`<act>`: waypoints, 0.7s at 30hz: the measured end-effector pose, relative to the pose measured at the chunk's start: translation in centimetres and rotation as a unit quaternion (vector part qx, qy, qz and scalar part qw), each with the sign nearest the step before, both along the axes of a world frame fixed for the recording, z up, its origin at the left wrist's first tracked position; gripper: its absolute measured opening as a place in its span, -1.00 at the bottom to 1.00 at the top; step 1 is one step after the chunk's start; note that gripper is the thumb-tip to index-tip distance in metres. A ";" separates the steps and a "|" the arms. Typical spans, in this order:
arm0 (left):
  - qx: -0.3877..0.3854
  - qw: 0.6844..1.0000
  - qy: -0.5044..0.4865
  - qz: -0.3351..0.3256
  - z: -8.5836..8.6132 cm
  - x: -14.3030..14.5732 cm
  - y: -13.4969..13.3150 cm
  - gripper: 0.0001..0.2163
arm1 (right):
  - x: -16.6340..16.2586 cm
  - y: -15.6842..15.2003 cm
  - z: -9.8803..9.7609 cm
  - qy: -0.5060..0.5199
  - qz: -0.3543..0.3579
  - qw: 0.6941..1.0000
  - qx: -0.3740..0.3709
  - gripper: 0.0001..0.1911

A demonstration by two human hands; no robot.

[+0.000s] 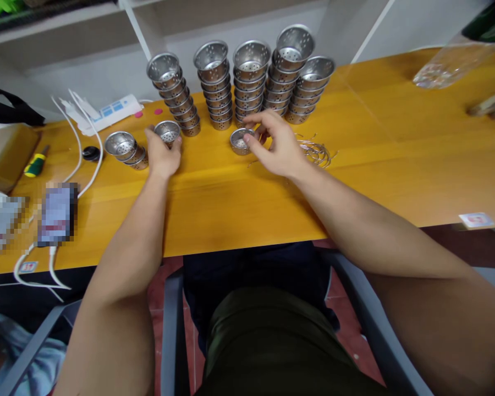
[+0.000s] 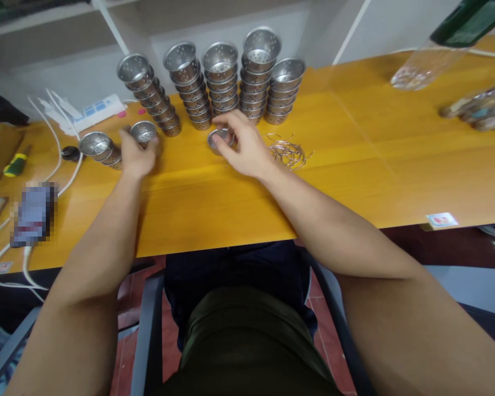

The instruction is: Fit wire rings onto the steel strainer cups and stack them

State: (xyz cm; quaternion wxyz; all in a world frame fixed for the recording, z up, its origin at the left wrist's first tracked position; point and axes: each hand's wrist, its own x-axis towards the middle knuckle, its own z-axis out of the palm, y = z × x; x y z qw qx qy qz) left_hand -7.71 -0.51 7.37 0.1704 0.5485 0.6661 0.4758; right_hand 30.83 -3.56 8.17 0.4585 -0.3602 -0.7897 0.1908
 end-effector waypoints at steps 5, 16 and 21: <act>-0.003 1.000 -0.001 0.007 0.0 0.1 0.0 -0.21 | -0.1 0.1 0.0 -0.004 -0.001 1.000 -0.001 -0.30; 0.013 1.000 0.002 -0.002 -0.6 -0.3 0.7 -0.24 | -0.2 0.0 -0.1 0.012 0.010 1.000 -0.018 -0.31; -0.003 1.000 0.012 -0.005 -0.2 -0.6 0.6 -0.31 | -0.3 0.1 -0.3 0.017 0.016 0.999 -0.024 -0.28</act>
